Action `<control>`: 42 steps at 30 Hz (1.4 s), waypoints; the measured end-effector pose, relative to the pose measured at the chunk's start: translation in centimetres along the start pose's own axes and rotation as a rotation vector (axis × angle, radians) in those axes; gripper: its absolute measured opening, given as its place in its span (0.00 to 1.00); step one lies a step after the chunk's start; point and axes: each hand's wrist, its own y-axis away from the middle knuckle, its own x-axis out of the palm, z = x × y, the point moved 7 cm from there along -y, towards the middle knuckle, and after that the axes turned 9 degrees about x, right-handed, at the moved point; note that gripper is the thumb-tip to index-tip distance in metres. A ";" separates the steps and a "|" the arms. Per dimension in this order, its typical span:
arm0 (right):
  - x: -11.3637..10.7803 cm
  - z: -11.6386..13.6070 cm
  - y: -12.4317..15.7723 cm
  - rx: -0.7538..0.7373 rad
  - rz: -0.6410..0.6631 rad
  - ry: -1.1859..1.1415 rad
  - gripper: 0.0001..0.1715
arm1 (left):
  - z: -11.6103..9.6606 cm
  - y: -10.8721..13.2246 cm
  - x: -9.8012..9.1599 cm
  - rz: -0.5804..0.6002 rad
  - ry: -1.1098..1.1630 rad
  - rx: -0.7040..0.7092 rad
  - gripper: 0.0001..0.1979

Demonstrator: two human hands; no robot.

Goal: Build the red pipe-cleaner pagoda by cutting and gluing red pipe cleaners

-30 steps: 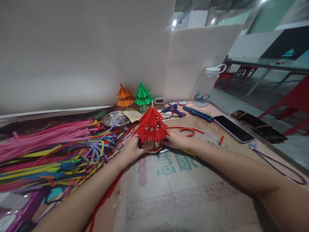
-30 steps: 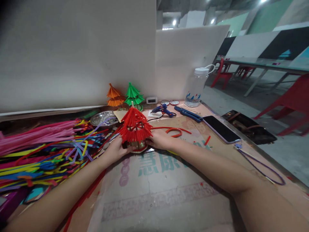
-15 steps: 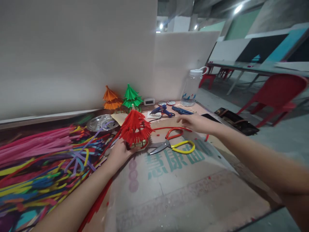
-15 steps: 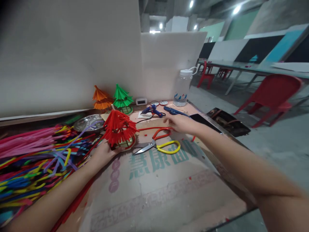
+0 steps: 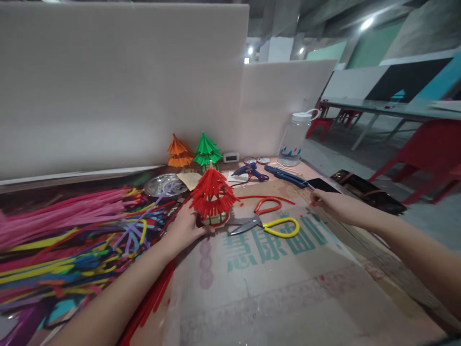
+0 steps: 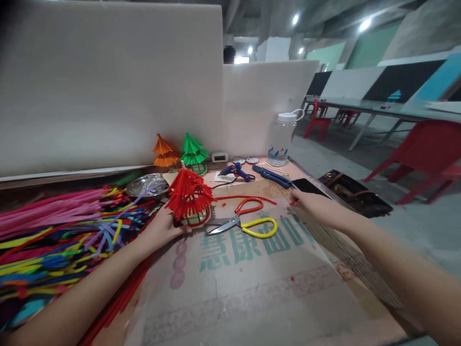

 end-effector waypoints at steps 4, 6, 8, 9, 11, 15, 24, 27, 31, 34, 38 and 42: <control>-1.3 3.9 -0.5 -0.015 -0.015 -0.146 0.15 | 1.3 0.4 -2.3 0.125 -0.089 -0.036 0.36; -1.9 7.1 -0.5 -0.027 -0.035 -0.339 0.19 | 1.8 0.8 -3.8 0.208 -0.130 -0.093 0.29; -1.8 10.7 -0.4 -0.043 0.011 -0.504 0.21 | 1.1 1.2 -5.5 0.263 -0.166 -0.138 0.19; -1.7 12.6 -0.3 -0.063 0.029 -0.575 0.19 | 0.3 1.2 -6.4 0.267 -0.179 -0.156 0.15; -1.6 16.2 -0.2 -0.134 0.079 -0.717 0.15 | -1.9 0.9 -8.4 0.178 -0.183 -0.191 0.16; -1.4 22.4 -0.3 -0.272 0.160 -0.933 0.10 | -7.7 -0.9 -10.3 -0.037 -0.039 -0.143 0.18; -1.3 27.5 -2.2 -0.396 0.233 -1.263 0.13 | -9.5 -5.4 -10.1 -0.388 0.590 -0.125 0.11; -0.4 26.8 -3.0 -0.336 0.320 -1.274 0.15 | -8.7 -5.6 -9.6 -0.457 0.772 -0.156 0.14; 0.2 26.4 -3.4 -0.315 0.335 -1.337 0.17 | -8.4 -6.0 -8.1 -0.380 0.941 -0.123 0.19; 0.3 26.8 -3.2 -0.323 0.345 -1.379 0.20 | -7.8 -6.1 -7.4 -0.360 0.992 -0.159 0.25; -2.0 25.0 -3.8 -0.367 0.211 -1.081 0.18 | -6.8 -5.5 -9.4 -0.470 0.865 -0.149 0.18; -4.2 17.4 -7.8 -0.193 0.018 -0.492 0.26 | -5.1 -4.2 -13.2 -0.675 0.490 -0.154 0.11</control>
